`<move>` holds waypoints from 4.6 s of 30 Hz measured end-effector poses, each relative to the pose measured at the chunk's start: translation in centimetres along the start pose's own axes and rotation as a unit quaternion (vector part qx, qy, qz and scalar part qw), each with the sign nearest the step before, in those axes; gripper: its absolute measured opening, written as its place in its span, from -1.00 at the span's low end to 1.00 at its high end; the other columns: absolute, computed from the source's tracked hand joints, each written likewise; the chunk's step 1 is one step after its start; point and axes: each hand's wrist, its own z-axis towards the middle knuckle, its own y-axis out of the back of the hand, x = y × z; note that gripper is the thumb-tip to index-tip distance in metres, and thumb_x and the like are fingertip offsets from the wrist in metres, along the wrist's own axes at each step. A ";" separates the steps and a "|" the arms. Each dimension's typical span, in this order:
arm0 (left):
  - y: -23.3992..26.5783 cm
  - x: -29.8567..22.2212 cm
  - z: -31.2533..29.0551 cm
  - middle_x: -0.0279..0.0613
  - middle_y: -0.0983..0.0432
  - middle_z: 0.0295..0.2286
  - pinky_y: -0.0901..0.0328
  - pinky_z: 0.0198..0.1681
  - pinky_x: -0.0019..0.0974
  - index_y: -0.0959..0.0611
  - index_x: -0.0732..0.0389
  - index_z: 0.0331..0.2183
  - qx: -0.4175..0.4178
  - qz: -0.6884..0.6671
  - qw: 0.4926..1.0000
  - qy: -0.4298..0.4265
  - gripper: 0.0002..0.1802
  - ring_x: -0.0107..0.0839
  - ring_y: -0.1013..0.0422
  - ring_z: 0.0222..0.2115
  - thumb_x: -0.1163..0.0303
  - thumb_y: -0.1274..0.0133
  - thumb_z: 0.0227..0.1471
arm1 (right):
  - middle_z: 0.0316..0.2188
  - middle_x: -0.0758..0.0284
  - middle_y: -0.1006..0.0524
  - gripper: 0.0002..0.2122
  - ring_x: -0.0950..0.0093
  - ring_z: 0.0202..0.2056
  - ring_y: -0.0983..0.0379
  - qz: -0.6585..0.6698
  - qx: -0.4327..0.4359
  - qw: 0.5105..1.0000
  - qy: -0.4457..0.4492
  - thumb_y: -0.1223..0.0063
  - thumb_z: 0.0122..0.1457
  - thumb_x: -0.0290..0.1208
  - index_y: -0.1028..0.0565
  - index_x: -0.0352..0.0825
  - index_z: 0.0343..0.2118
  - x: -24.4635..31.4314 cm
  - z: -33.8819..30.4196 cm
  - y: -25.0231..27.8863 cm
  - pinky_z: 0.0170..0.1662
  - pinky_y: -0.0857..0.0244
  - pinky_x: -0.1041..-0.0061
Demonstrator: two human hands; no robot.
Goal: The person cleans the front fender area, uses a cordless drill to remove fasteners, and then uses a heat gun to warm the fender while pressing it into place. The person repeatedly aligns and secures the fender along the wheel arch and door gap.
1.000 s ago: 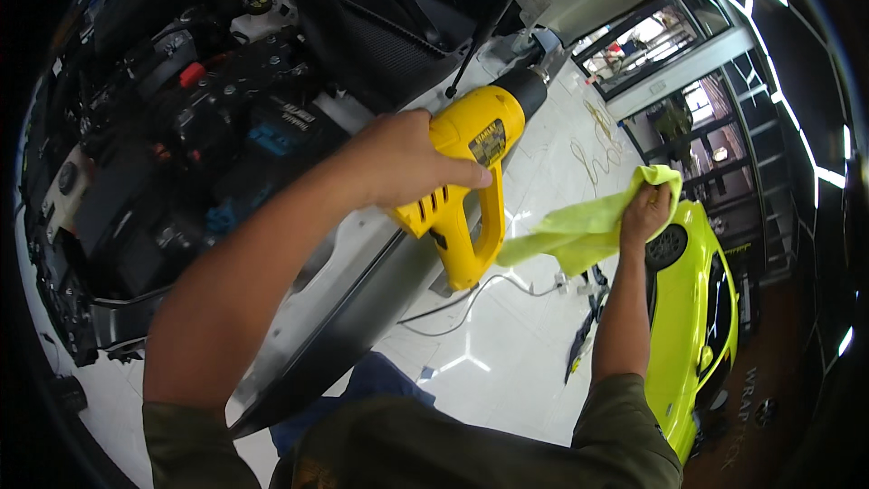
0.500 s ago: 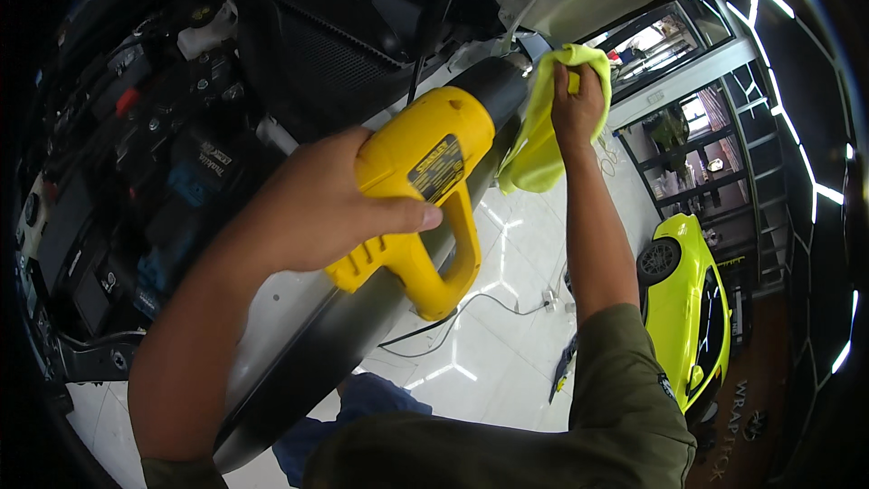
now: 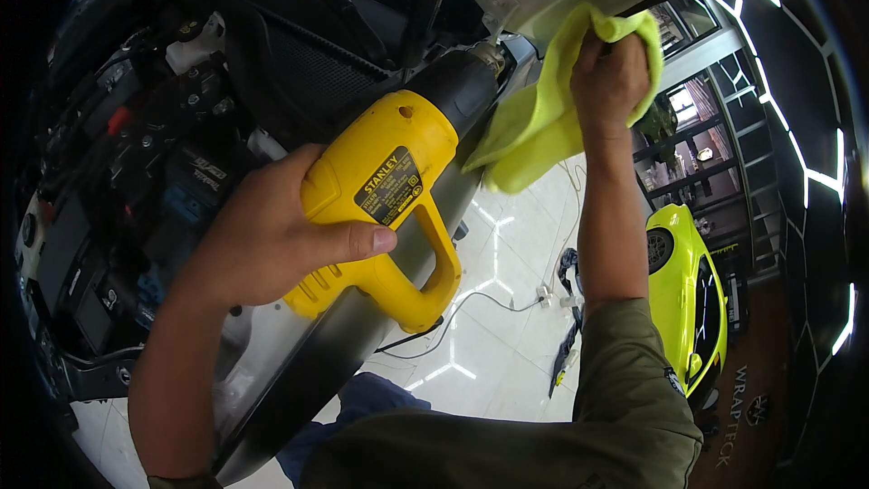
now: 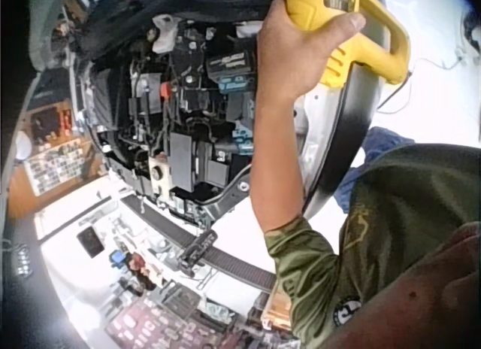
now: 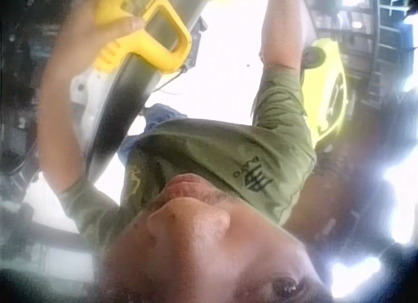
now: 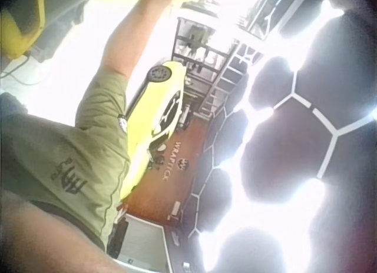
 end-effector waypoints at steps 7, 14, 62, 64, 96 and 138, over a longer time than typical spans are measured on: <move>0.7 -1.1 -2.3 -0.04 -0.51 -0.29 -0.41 -0.22 -0.33 -0.45 0.35 -0.09 -0.003 0.023 1.000 -0.006 -0.22 -0.32 -0.50 -0.31 0.03 -0.35 -0.22 | -0.53 0.18 -0.46 -0.90 0.17 -0.50 -0.44 -0.011 0.081 0.996 -0.043 -0.14 0.05 -0.48 -0.44 -0.32 -0.42 -1.7 -4.9 -1.1 -0.41 -0.31 0.26; 1.8 -2.3 -6.2 -0.05 -0.52 -0.28 -0.40 -0.20 -0.29 -0.46 0.31 -0.09 -0.007 0.058 0.998 -0.032 -0.24 -0.28 -0.50 -0.29 0.02 -0.34 -0.23 | -0.57 0.21 -0.47 -0.89 0.21 -0.54 -0.44 -0.031 0.010 0.999 0.026 -0.16 -0.01 -0.46 -0.44 -0.30 -0.46 3.1 7.2 6.2 -0.45 -0.31 0.30; -3.4 -2.2 10.0 0.00 -0.54 -0.26 -0.42 -0.22 -0.30 -0.48 0.36 -0.09 0.076 0.113 0.987 0.089 -0.21 -0.26 -0.53 -0.31 -0.04 -0.32 -0.20 | -0.28 0.31 -0.46 -0.75 0.49 -0.28 -0.44 0.444 0.004 0.647 -0.620 0.21 0.21 -0.52 -0.38 -0.36 -0.06 -3.8 -18.7 4.2 -0.20 -0.39 0.48; -2.1 -2.1 8.5 0.02 -0.54 -0.25 -0.41 -0.22 -0.31 -0.48 0.37 -0.08 0.115 0.159 0.978 0.074 -0.17 -0.25 -0.53 -0.30 -0.07 -0.33 -0.24 | -0.29 0.30 -0.47 -0.74 0.51 -0.28 -0.43 0.433 0.092 0.660 -0.607 0.20 0.20 -0.47 -0.38 -0.38 -0.07 -2.9 -18.1 7.0 -0.20 -0.38 0.49; 7.5 4.2 2.9 -0.22 -0.44 -0.37 -0.40 -0.32 -0.37 -0.48 0.15 -0.15 -0.137 -0.421 0.896 -0.042 -0.65 -0.45 -0.43 -0.39 0.28 -0.18 0.03 | -0.36 -0.06 -0.55 -0.50 0.09 -0.22 -0.52 0.388 0.351 0.660 -0.539 0.05 0.22 -0.05 -0.44 -0.53 -0.11 27.4 3.3 3.0 -0.12 -0.33 0.34; -0.3 0.6 -15.7 -0.23 -0.41 -0.49 -0.36 -0.62 -0.38 -0.43 0.21 -0.11 -0.319 -0.365 0.870 0.091 -0.62 -0.49 -0.40 -0.65 0.23 -0.05 0.07 | -0.29 0.34 -0.53 -0.69 0.59 -0.29 -0.47 0.450 0.387 0.445 -0.671 0.07 0.28 -0.38 -0.39 -0.41 0.03 11.2 -12.2 22.2 -0.18 -0.35 0.63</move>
